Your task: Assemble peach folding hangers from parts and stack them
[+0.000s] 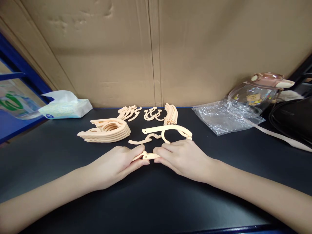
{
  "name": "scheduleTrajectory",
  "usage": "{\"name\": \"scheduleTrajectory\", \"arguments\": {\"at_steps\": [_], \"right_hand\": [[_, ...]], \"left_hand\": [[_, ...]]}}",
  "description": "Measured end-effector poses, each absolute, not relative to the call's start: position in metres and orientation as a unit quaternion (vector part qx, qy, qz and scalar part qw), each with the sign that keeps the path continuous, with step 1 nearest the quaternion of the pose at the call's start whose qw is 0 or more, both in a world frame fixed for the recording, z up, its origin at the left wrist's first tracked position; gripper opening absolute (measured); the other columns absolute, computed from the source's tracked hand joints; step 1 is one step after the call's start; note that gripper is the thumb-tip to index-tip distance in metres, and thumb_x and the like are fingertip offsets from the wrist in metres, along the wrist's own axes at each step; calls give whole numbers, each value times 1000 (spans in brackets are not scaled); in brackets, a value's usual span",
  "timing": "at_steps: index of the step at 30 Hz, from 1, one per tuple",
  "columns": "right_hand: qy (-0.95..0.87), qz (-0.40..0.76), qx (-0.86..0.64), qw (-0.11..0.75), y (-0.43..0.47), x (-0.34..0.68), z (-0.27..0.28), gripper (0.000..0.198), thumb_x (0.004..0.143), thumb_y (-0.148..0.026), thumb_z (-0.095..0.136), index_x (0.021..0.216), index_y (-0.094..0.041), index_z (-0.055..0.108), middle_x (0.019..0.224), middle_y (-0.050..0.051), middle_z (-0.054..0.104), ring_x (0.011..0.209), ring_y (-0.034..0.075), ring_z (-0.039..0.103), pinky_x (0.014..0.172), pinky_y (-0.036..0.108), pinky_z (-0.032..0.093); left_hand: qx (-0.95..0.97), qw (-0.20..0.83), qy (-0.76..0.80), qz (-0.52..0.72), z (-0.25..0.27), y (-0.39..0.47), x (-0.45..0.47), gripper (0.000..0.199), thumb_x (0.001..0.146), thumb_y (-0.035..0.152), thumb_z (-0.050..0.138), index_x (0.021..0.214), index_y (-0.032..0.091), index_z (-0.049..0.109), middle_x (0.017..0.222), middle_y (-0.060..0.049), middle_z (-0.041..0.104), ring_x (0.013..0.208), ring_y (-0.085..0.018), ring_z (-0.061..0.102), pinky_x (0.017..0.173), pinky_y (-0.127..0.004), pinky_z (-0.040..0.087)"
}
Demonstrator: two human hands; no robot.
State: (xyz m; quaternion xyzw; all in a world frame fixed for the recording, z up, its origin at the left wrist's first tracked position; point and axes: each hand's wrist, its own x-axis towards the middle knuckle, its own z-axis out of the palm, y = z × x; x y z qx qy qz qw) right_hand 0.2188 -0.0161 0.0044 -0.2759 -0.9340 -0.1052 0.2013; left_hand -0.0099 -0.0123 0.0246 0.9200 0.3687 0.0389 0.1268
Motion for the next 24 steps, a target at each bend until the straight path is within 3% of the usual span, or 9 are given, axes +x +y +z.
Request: {"name": "scheduleTrajectory", "arguments": {"at_steps": [14, 24], "right_hand": [[-932, -126, -266, 212, -18, 218, 6, 28, 98, -30, 37, 97, -16, 60, 76, 0, 67, 63, 11, 61, 60, 23, 42], [-936, -90, -281, 190, -19, 217, 4, 30, 99, -30, 35, 96, -16, 61, 74, 1, 66, 60, 10, 60, 56, 23, 40]], "left_hand": [[927, 143, 345, 44, 26, -12, -12, 32, 98, 43, 32, 75, 20, 35, 57, 5, 42, 46, -13, 42, 46, -25, 23], [954, -38, 295, 36, 17, -8, -13, 31, 101, 38, 21, 81, 19, 36, 55, 2, 54, 45, -17, 54, 41, -27, 21]]}}
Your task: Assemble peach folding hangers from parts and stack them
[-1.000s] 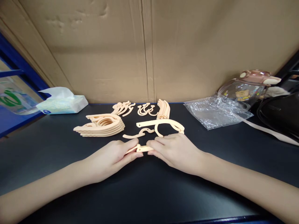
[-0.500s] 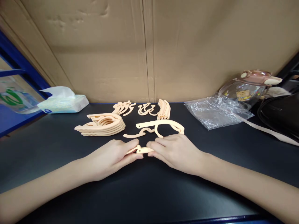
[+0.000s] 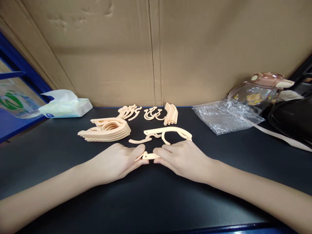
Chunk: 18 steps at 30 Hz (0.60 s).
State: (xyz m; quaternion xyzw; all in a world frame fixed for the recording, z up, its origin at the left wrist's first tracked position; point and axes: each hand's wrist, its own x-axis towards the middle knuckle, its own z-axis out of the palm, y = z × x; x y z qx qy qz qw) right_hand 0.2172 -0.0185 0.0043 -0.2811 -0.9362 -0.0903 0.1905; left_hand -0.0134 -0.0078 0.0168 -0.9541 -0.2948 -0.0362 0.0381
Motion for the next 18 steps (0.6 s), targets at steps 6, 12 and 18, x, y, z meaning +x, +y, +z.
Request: {"name": "scheduleTrajectory", "arguments": {"at_steps": [6, 12, 18], "right_hand": [[-938, -77, -287, 180, -18, 216, 5, 30, 99, -30, 34, 92, -16, 60, 69, -1, 62, 56, 10, 56, 53, 24, 35], [-939, -34, -297, 168, -19, 217, 7, 32, 99, -30, 33, 84, -17, 57, 68, -2, 61, 56, 10, 55, 53, 22, 32], [-936, -31, -303, 173, -19, 218, 6, 30, 99, -30, 34, 84, -17, 57, 68, -3, 61, 56, 9, 55, 53, 22, 34]], "left_hand": [[-955, 93, -282, -20, 13, -6, -13, 27, 100, 35, 26, 81, 19, 37, 59, 0, 59, 46, -18, 58, 40, -26, 21], [-951, 159, -264, -21, 11, -6, -12, 29, 99, 33, 27, 78, 18, 39, 58, -1, 57, 45, -18, 58, 39, -27, 21], [-947, 170, -269, -29, 13, -6, -12, 30, 99, 34, 27, 78, 18, 40, 61, -2, 58, 47, -18, 57, 40, -26, 20]]}}
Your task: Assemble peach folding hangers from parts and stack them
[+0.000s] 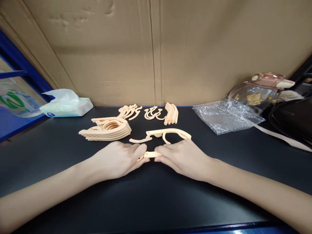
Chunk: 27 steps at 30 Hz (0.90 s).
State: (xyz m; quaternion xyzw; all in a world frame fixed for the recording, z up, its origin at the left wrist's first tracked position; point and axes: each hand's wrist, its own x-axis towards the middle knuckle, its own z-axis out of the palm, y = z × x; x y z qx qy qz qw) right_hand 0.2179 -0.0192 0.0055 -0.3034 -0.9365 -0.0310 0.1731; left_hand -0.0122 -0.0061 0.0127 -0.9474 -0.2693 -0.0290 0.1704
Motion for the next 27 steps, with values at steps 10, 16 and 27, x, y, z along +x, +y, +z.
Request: {"name": "scheduleTrajectory", "arguments": {"at_steps": [10, 16, 27], "right_hand": [[-925, -165, -274, 205, -20, 217, 0, 26, 98, -32, 38, 94, -16, 59, 74, -1, 66, 55, 11, 58, 51, 26, 34], [-919, -183, -268, 223, -19, 217, 0, 25, 97, -32, 40, 94, -16, 59, 74, -2, 67, 55, 11, 58, 51, 26, 34], [-918, -206, -267, 210, -20, 216, 1, 26, 98, -30, 38, 94, -17, 60, 68, -3, 65, 53, 9, 56, 50, 26, 35]], "left_hand": [[-955, 6, -295, -18, 22, -8, -14, 29, 99, 41, 31, 80, 19, 37, 57, 3, 54, 48, -17, 53, 44, -25, 23], [-943, -79, -321, -36, 24, -9, -14, 34, 97, 45, 34, 74, 20, 35, 54, 6, 44, 45, -13, 44, 46, -23, 24], [-918, -159, -356, -75, 28, -8, -16, 37, 98, 43, 31, 72, 19, 38, 60, 4, 45, 53, -12, 45, 50, -22, 27]]}}
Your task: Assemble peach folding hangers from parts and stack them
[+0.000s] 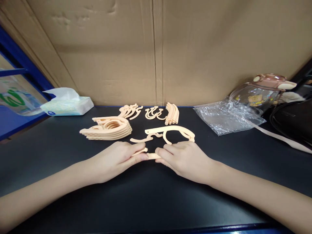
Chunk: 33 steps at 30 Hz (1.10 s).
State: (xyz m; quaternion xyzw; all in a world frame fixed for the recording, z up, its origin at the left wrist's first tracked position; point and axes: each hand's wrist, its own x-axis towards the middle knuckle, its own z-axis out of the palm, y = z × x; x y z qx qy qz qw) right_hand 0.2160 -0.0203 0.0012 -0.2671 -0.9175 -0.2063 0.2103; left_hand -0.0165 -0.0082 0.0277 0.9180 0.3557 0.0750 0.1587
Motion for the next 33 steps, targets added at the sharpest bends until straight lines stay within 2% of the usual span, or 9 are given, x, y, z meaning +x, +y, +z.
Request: {"name": "scheduleTrajectory", "arguments": {"at_steps": [5, 12, 19, 27, 33], "right_hand": [[-918, -195, -262, 224, -18, 217, -1, 23, 97, -31, 41, 96, -16, 59, 74, -2, 67, 56, 10, 59, 52, 26, 37], [-925, -170, -268, 208, -20, 216, 2, 23, 98, -30, 40, 98, -17, 59, 73, -2, 66, 57, 11, 60, 53, 25, 38], [-930, -141, -268, 208, -20, 216, 1, 25, 98, -30, 39, 99, -16, 59, 77, 0, 68, 60, 10, 61, 56, 24, 40], [-937, -66, -286, 188, -21, 216, 3, 28, 99, -30, 36, 94, -16, 60, 71, -1, 65, 58, 10, 59, 54, 23, 37], [-939, -15, -301, 165, -21, 216, 5, 33, 99, -31, 32, 84, -17, 58, 66, -1, 62, 55, 9, 55, 53, 22, 34]], "left_hand": [[928, 131, 343, 65, 24, -9, -15, 39, 94, 52, 39, 72, 20, 36, 55, 6, 39, 47, -12, 41, 47, -22, 23], [939, 72, 334, 41, 23, -8, -14, 31, 98, 42, 35, 76, 19, 38, 55, 5, 46, 45, -13, 46, 44, -23, 22], [952, -72, 294, 37, 17, -8, -15, 28, 99, 39, 33, 80, 18, 39, 54, 2, 55, 42, -16, 53, 40, -24, 17], [946, -194, 258, 37, 14, -6, -14, 34, 100, 37, 23, 76, 18, 38, 56, 0, 54, 42, -16, 56, 38, -25, 21], [930, -277, 239, 33, 15, -9, -13, 32, 99, 35, 26, 76, 18, 40, 59, -2, 54, 41, -16, 53, 38, -26, 22]]}}
